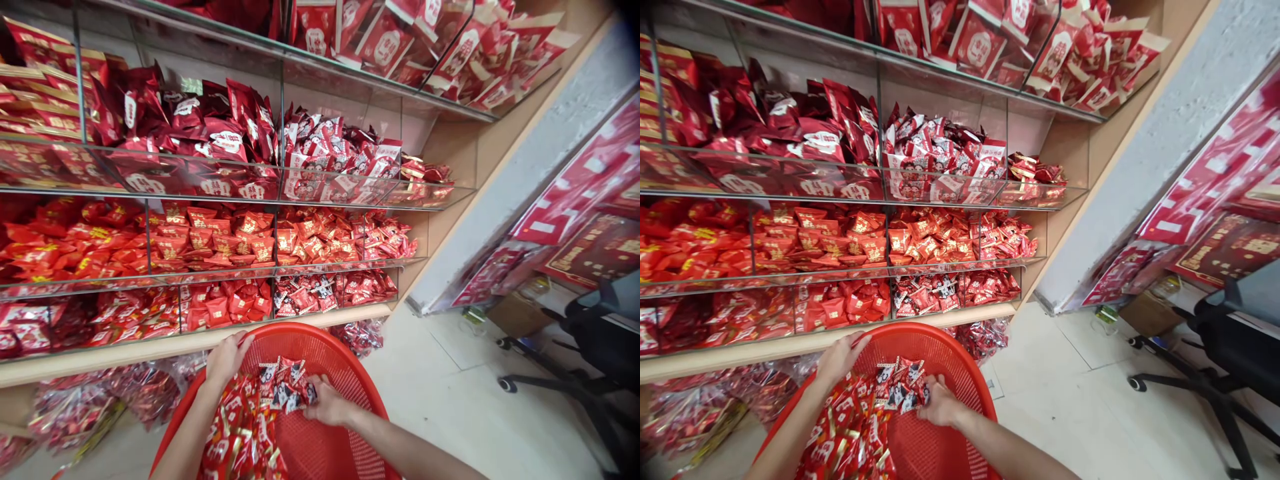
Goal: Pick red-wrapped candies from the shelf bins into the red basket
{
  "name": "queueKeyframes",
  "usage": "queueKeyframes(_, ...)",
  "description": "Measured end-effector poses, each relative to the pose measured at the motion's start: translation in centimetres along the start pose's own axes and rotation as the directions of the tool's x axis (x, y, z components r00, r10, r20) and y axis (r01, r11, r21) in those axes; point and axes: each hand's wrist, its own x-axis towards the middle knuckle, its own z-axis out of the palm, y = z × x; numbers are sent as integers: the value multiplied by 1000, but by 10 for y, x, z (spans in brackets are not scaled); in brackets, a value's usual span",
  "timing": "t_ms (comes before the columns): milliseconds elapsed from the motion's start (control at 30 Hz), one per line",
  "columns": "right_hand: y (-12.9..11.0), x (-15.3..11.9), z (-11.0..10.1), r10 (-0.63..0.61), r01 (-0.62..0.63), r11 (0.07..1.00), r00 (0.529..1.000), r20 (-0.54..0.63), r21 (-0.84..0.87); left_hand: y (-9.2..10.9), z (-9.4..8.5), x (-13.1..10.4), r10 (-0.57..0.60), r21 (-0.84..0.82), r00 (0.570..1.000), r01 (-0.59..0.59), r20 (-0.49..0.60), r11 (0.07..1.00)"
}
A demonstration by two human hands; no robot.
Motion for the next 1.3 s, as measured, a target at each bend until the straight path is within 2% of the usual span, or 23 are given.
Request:
queueKeyframes(100,-2,-5,-1,7,3,994,996,86,-110,-2,2,2,-4,-15,1000,4,0,1000)
queueKeyframes(167,-8,-6,-7,-25,32,987,999,46,-157,-4,3,3,-2,-32,1000,2,-3,999)
queueKeyframes(267,-24,1,-31,-164,141,977,977,-138,-161,-6,4,5,11,-57,1000,-10,3,998)
queueKeyframes(367,-41,20,-69,-274,239,961,884,-379,-139,-7,3,7,11,-68,1000,-9,22,998)
queueKeyframes(467,-52,49,-103,-232,155,971,792,-565,-182,-6,2,8,-5,-68,999,8,34,998)
queueKeyframes(567,-58,75,-119,-133,-25,971,769,-625,-237,-7,3,8,-7,-71,999,10,39,997)
queueKeyframes(700,-62,97,-119,-23,-178,947,791,-611,-266,-11,5,10,23,-87,999,-20,35,996)
queueKeyframes(867,-65,106,-117,34,-221,945,799,-601,-240,-10,4,9,23,-72,999,-21,36,997)
queueKeyframes(1000,-62,98,-120,3,-160,965,796,-605,-205,-8,2,8,20,-73,999,-17,42,997)
queueKeyframes(1100,-60,86,-119,-43,-67,987,770,-636,-149,-8,2,8,18,-74,999,-15,45,997)
queueKeyframes(1233,-69,77,-105,-170,105,985,720,-673,-137,-9,6,9,12,-81,999,-9,36,997)
queueKeyframes(1300,-80,80,-95,-189,110,981,720,-667,-159,-9,7,9,1,-85,999,1,32,996)
